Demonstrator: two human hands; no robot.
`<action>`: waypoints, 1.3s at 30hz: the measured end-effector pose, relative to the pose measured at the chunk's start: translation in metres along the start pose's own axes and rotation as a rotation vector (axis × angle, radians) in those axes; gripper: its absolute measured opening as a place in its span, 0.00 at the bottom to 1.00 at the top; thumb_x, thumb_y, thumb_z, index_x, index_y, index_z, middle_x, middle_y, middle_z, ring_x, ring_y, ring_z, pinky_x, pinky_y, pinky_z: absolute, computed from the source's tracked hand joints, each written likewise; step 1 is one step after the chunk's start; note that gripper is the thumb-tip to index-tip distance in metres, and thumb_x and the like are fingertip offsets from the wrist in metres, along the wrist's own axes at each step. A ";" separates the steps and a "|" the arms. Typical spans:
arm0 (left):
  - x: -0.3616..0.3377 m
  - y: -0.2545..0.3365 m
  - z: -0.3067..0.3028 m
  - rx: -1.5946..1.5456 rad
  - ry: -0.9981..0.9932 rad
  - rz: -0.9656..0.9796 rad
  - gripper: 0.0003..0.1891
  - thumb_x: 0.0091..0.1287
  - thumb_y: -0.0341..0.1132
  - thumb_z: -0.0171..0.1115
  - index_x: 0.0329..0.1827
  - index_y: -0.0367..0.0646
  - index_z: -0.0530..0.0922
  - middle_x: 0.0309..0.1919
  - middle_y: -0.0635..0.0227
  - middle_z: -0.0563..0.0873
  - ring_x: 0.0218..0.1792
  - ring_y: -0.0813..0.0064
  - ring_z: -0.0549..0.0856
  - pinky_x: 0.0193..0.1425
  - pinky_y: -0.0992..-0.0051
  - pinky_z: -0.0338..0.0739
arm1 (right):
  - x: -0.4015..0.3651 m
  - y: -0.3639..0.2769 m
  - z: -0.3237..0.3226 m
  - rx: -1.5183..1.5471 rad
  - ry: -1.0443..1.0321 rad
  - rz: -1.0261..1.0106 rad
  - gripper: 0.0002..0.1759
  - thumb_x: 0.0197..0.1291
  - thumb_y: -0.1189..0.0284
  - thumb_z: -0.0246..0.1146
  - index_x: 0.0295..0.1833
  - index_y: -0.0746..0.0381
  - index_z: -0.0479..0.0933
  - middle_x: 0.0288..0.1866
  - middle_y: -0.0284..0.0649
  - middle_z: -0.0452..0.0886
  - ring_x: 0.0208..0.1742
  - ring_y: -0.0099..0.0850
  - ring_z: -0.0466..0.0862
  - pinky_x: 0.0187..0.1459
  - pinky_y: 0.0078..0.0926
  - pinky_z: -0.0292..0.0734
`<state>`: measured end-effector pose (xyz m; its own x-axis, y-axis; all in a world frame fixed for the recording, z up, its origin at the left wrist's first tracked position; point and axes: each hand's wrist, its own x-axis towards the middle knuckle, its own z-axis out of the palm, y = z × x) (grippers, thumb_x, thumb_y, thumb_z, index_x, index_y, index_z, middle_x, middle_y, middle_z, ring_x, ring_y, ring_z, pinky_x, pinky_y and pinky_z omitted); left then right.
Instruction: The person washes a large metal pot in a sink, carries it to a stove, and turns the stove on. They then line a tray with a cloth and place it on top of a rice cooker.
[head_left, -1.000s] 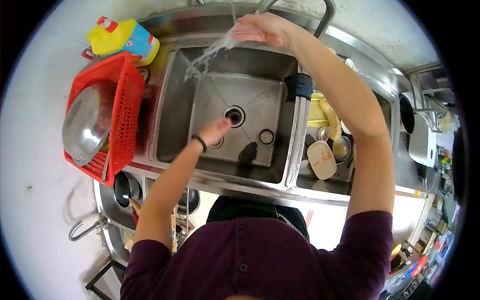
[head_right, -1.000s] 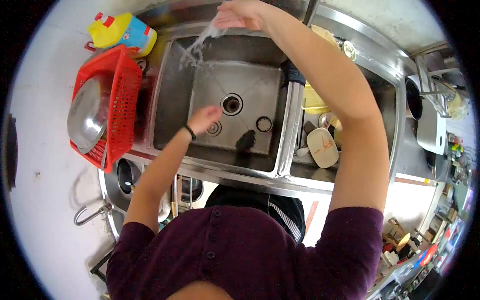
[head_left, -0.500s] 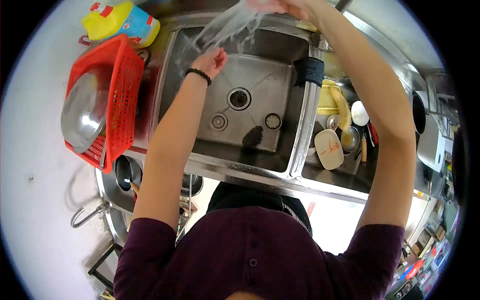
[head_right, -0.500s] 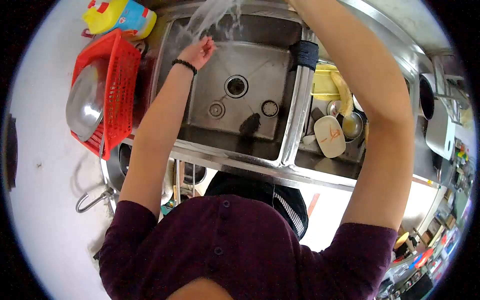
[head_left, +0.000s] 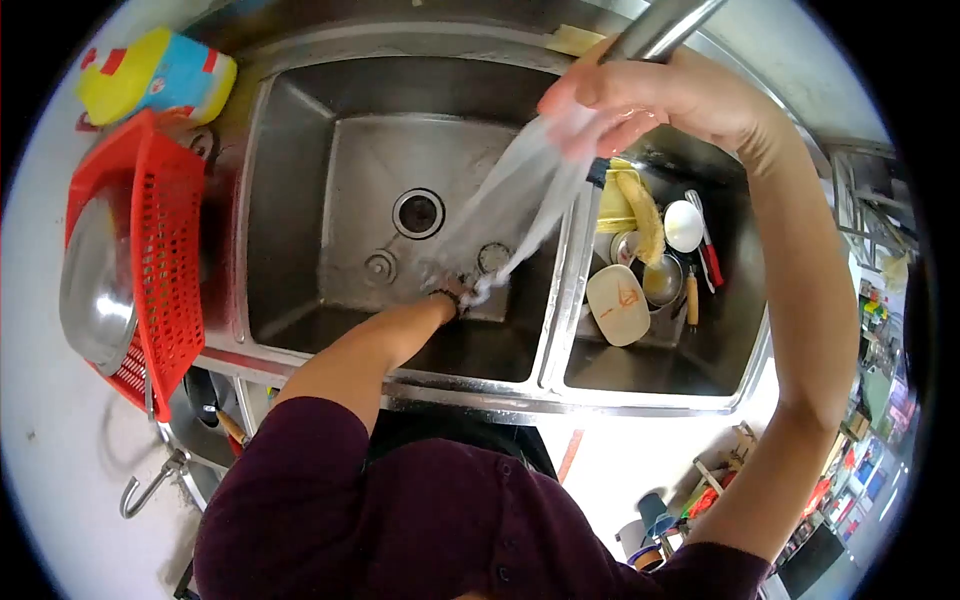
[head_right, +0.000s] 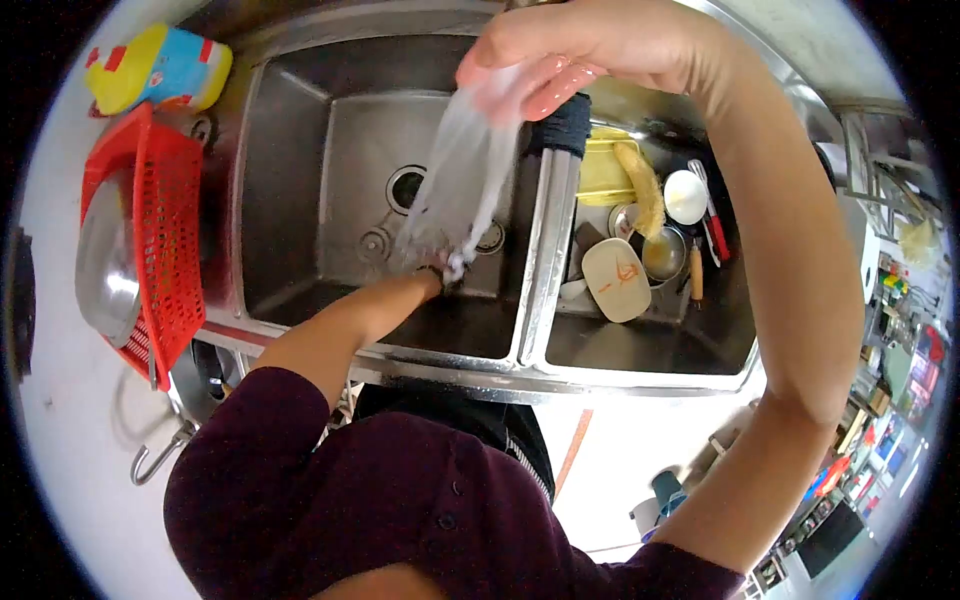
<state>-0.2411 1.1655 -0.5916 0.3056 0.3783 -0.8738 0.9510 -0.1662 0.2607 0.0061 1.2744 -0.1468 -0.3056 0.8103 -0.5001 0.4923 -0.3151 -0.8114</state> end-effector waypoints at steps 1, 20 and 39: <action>0.064 -0.036 0.048 0.525 -0.074 0.117 0.39 0.52 0.58 0.51 0.63 0.42 0.57 0.61 0.55 0.63 0.60 0.53 0.63 0.61 0.60 0.59 | -0.001 -0.001 -0.001 -0.042 -0.025 0.006 0.24 0.51 0.54 0.52 0.45 0.61 0.77 0.44 0.40 0.79 0.41 0.29 0.80 0.43 0.23 0.75; -0.117 -0.107 -0.427 0.100 1.309 -0.163 0.32 0.49 0.40 0.60 0.60 0.52 0.62 0.54 0.56 0.71 0.53 0.57 0.72 0.55 0.61 0.67 | 0.005 0.002 0.006 0.162 0.055 0.031 0.25 0.47 0.60 0.59 0.46 0.69 0.74 0.38 0.45 0.80 0.38 0.31 0.81 0.41 0.22 0.78; -0.046 0.053 -0.072 0.591 0.288 0.516 0.27 0.60 0.35 0.51 0.64 0.54 0.58 0.65 0.58 0.52 0.64 0.50 0.55 0.61 0.54 0.60 | 0.004 0.000 -0.006 -0.056 0.028 0.005 0.18 0.46 0.66 0.61 0.38 0.71 0.76 0.29 0.49 0.80 0.27 0.35 0.83 0.26 0.21 0.81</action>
<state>-0.2016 1.2046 -0.5083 0.7723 0.3286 -0.5437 0.5319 -0.8025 0.2704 0.0097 1.2810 -0.1472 -0.2802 0.8224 -0.4950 0.5386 -0.2921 -0.7903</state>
